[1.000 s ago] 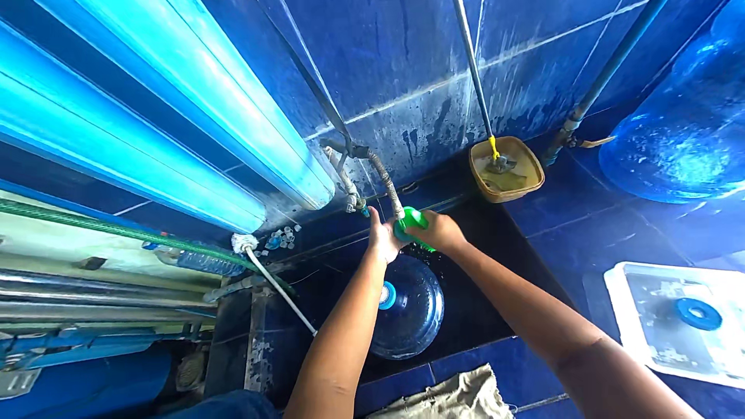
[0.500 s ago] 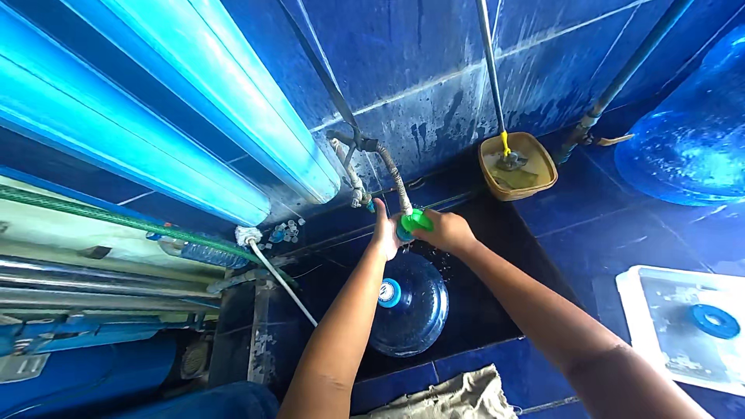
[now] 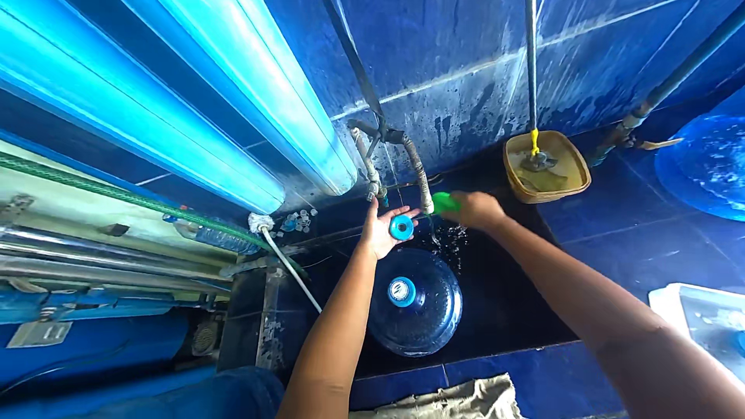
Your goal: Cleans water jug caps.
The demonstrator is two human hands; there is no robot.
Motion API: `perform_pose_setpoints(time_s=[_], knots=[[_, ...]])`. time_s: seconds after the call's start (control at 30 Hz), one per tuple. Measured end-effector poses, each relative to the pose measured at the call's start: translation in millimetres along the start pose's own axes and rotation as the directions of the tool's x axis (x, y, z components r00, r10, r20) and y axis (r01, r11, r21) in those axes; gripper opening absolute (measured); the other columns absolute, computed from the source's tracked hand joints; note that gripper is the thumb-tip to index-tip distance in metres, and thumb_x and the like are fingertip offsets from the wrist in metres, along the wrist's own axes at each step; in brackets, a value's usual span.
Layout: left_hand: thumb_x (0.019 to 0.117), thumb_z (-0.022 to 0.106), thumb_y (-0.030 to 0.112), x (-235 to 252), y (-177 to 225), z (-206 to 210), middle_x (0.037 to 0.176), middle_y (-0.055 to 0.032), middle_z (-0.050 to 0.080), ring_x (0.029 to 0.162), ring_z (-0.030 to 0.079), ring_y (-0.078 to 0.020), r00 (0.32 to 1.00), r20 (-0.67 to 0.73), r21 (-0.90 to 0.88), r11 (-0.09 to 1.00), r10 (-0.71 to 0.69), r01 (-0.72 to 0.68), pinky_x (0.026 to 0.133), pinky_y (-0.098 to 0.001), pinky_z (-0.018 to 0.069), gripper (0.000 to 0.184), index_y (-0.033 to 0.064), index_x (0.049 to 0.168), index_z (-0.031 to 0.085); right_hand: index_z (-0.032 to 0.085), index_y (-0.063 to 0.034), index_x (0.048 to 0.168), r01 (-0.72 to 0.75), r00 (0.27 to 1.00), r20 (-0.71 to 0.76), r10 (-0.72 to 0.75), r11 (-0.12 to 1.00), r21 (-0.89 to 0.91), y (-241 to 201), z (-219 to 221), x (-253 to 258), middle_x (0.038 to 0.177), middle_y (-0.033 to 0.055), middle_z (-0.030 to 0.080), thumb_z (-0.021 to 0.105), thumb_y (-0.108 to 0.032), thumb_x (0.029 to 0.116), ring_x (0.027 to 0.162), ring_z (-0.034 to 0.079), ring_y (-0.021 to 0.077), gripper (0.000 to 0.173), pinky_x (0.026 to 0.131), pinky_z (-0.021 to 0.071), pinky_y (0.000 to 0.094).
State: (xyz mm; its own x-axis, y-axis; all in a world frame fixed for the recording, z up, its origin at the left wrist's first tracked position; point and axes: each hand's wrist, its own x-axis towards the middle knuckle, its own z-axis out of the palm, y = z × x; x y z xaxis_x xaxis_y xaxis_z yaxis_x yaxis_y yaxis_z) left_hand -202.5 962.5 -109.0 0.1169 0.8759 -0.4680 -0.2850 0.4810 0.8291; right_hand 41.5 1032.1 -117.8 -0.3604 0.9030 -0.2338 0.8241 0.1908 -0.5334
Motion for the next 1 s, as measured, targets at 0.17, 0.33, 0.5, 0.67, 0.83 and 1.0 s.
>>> perform_pose_setpoints(time_s=[0.17,0.33,0.5,0.67,0.83,1.0], knots=[[0.1058,0.010,0.028,-8,-2,-7,0.134,-0.0192,0.065,0.122,0.064,-0.0289,0.995,0.083,-0.232,0.972,0.060,-0.039,0.100,-0.0414,0.0530,0.061,0.0011,0.140,0.053,0.061,-0.0014,0.130,-0.173,0.985,-0.008,0.175,0.979,0.112,35,-11,44,0.113,0.0305,0.067,0.061,-0.048,0.1009,0.109,0.065,0.0500,0.055,0.090,0.0475,0.0732],[0.1120,0.029,0.020,7,-11,-18,0.136,-0.0202,0.062,0.123,0.064,-0.0278,0.988,0.051,-0.405,0.907,0.148,-0.115,0.105,-0.0362,0.0522,0.044,-0.0018,0.143,0.050,0.062,0.0020,0.123,0.040,0.996,0.034,-0.080,0.765,0.642,12,15,18,0.096,0.0185,0.069,0.066,-0.018,0.1002,0.078,0.067,0.0277,0.031,0.074,0.0583,0.0479],[0.1074,0.032,0.058,22,-25,8,0.115,-0.0091,0.070,0.101,0.068,-0.0197,0.977,-0.189,-0.191,0.972,0.098,-0.134,0.088,-0.0377,0.0574,0.061,0.0082,0.133,0.057,0.057,-0.0029,0.122,-0.032,0.955,0.133,-0.264,0.354,0.935,-37,50,-25,0.072,-0.0002,0.057,0.038,-0.022,0.1108,0.057,0.056,0.0090,0.029,0.056,0.0524,0.0258],[0.1116,0.023,0.049,27,-32,26,0.118,-0.0138,0.068,0.104,0.067,-0.0256,0.975,-0.218,-0.154,0.986,0.030,-0.065,0.090,-0.0455,0.0557,0.057,0.0086,0.137,0.054,0.058,-0.0037,0.120,-0.021,1.000,0.021,-0.002,0.198,0.980,-49,69,-17,0.065,-0.0007,0.053,0.040,-0.020,0.1106,0.047,0.047,0.0067,0.026,0.045,0.0435,0.0226],[0.1124,0.023,0.046,22,-20,26,0.116,-0.0131,0.067,0.101,0.067,-0.0234,0.986,-0.162,-0.121,0.993,-0.029,0.010,0.088,-0.0404,0.0565,0.055,0.0069,0.136,0.053,0.060,-0.0018,0.120,-0.015,0.999,0.026,-0.027,0.365,0.931,-46,51,-22,0.066,-0.0023,0.053,0.044,-0.020,0.1094,0.049,0.045,0.0047,0.026,0.048,0.0427,0.0221],[0.1113,0.030,0.040,36,-23,27,0.103,-0.0106,0.070,0.087,0.068,-0.0214,0.985,-0.171,-0.076,0.997,-0.028,0.015,0.076,-0.0389,0.0571,0.046,0.0083,0.124,0.060,0.060,-0.0018,0.115,-0.036,0.996,0.059,-0.074,0.287,0.957,-48,58,-25,0.063,-0.0010,0.052,0.044,-0.020,0.1100,0.046,0.044,0.0065,0.025,0.045,0.0414,0.0224]])
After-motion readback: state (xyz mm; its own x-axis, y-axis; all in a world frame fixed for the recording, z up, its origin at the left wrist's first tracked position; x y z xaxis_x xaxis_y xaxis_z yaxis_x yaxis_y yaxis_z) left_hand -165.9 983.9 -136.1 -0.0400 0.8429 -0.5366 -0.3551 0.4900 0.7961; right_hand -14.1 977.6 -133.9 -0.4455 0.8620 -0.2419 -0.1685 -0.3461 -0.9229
